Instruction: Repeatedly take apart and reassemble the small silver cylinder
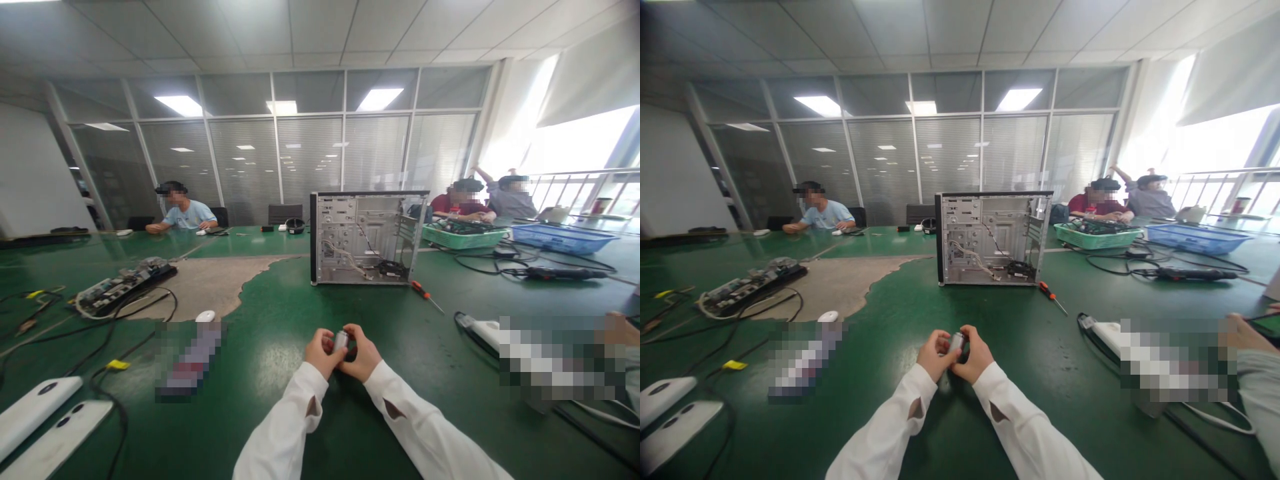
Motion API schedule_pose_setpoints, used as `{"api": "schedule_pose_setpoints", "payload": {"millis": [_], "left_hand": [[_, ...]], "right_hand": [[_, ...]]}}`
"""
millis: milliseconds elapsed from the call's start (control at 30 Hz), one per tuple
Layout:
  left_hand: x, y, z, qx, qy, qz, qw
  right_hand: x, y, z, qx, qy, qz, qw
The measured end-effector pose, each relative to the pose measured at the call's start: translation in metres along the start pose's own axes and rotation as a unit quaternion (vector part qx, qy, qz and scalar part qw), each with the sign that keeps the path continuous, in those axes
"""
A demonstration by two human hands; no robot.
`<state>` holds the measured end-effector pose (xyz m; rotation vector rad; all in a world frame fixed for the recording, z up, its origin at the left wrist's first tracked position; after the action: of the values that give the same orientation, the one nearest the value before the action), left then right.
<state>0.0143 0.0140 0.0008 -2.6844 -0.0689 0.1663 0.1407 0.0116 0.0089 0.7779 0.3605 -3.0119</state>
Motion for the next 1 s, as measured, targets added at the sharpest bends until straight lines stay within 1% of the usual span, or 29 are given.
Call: {"api": "schedule_pose_setpoints", "payload": {"millis": [133, 233, 400, 500, 600, 700, 800, 900, 1000], "left_hand": [[0.002, -0.001, 0.010, -0.064, 0.052, -0.006, 0.997], [0.003, -0.002, 0.013, -0.109, 0.106, 0.001, 0.988], [0.003, -0.001, 0.008, -0.182, 0.206, -0.013, 0.961], [0.003, 0.002, 0.003, -0.215, 0.260, -0.020, 0.941], [0.004, 0.004, -0.001, -0.242, 0.289, -0.024, 0.926], [0.007, 0.004, -0.003, -0.258, 0.322, -0.018, 0.911], [0.010, 0.005, -0.004, -0.265, 0.355, 0.005, 0.896], [0.011, 0.005, -0.007, -0.263, 0.379, 0.019, 0.887], [0.010, 0.006, -0.011, -0.261, 0.390, 0.019, 0.883]], "right_hand": [[0.001, -0.001, -0.003, 0.019, -0.009, 0.026, 0.999], [-0.001, -0.002, -0.004, 0.027, -0.043, 0.068, 0.996], [-0.001, -0.004, -0.005, 0.026, -0.111, 0.141, 0.983], [0.002, -0.005, -0.005, 0.029, -0.165, 0.169, 0.971], [0.002, -0.006, -0.004, 0.041, -0.195, 0.186, 0.962], [-0.001, -0.008, -0.004, 0.051, -0.211, 0.203, 0.955], [-0.002, -0.010, -0.007, 0.059, -0.248, 0.213, 0.943], [0.001, -0.014, -0.012, 0.053, -0.307, 0.219, 0.925], [0.006, -0.018, -0.018, 0.055, -0.353, 0.225, 0.907]]}}
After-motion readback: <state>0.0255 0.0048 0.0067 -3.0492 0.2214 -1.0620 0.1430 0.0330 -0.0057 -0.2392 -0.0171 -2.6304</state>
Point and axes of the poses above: each hand's wrist, its own y-axis away from the middle knuckle, its own x-axis out of the palm, z = x × y, the point moved 3 cm from there along -y, towards the middle knuckle, and after that the axes turned 14 degrees about x, right-handed, at the moved point
